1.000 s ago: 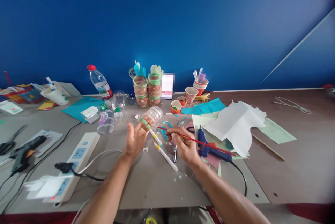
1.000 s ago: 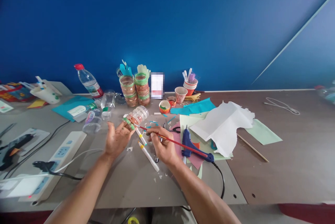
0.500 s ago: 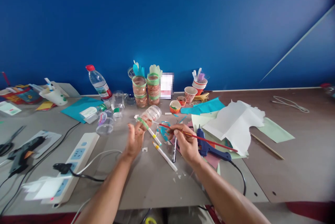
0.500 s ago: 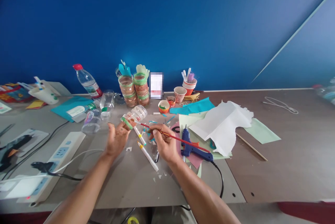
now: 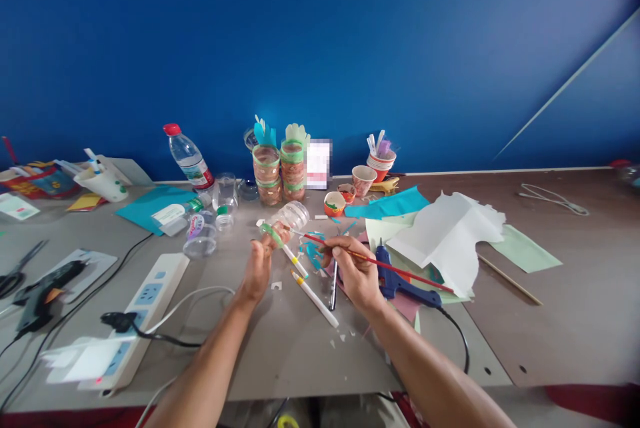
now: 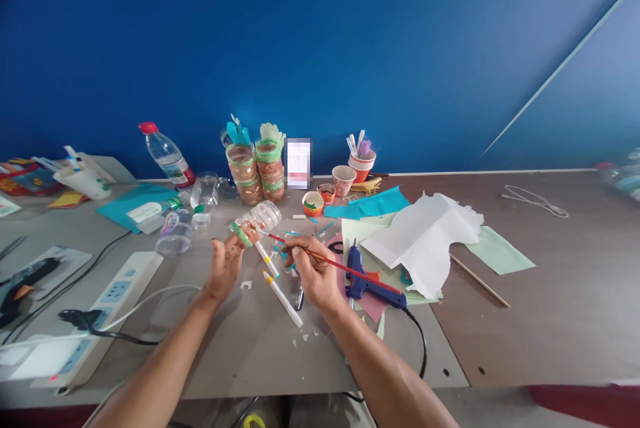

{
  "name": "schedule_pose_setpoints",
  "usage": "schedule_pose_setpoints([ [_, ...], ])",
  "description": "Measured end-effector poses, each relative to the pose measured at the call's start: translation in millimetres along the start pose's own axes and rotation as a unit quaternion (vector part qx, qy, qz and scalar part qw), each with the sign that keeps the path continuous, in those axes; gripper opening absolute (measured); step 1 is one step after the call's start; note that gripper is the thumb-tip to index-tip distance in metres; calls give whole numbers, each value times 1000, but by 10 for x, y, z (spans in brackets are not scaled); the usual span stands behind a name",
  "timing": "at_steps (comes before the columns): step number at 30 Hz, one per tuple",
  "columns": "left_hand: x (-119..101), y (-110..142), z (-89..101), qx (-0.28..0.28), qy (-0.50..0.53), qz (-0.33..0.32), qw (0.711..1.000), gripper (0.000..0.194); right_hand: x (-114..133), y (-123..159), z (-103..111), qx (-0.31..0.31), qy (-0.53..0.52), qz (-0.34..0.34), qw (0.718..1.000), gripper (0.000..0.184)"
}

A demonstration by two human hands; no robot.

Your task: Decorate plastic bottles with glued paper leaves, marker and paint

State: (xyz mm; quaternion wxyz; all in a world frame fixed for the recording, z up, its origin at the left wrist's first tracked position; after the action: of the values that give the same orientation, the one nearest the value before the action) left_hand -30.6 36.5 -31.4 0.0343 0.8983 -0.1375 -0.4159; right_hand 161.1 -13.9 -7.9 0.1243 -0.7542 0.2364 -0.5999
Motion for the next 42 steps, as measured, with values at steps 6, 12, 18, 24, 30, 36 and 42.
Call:
schedule_pose_setpoints([
  [6,20,-2,36,-19,-74,-63,995,47,-18,1,-5,-5,21,-18,1000,16],
  [12,43,12,63,5,-113,-74,991,35,3,-26,3,-18,0,-17,1000,18],
  [18,44,62,73,50,-181,-123,974,17,-21,-26,-15,-40,-7,-51,998,13],
  [24,-19,121,-40,76,-221,-163,959,18,11,-28,7,-44,-35,-31,998,12],
  [30,-26,137,-65,34,-211,-136,967,24,-8,-33,-9,-35,-28,-35,998,11],
  [36,-20,75,45,30,-445,-265,855,74,-38,-29,41,-65,-44,-63,995,11],
  [42,2,34,71,48,-501,-323,802,75,-7,-30,-12,-18,-31,-40,999,15],
])
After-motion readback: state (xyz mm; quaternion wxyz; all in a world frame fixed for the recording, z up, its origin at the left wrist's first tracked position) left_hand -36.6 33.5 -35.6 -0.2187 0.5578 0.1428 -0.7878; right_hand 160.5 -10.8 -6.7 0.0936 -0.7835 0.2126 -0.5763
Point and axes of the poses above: each hand's wrist, its own y-axis away from the middle knuckle, its own z-axis out of the back of the hand, x = y × z, the point moved 1 cm from there along -y, towards the middle knuckle, and after that the axes turned 7 degrees about z, right-handed, at the moved point
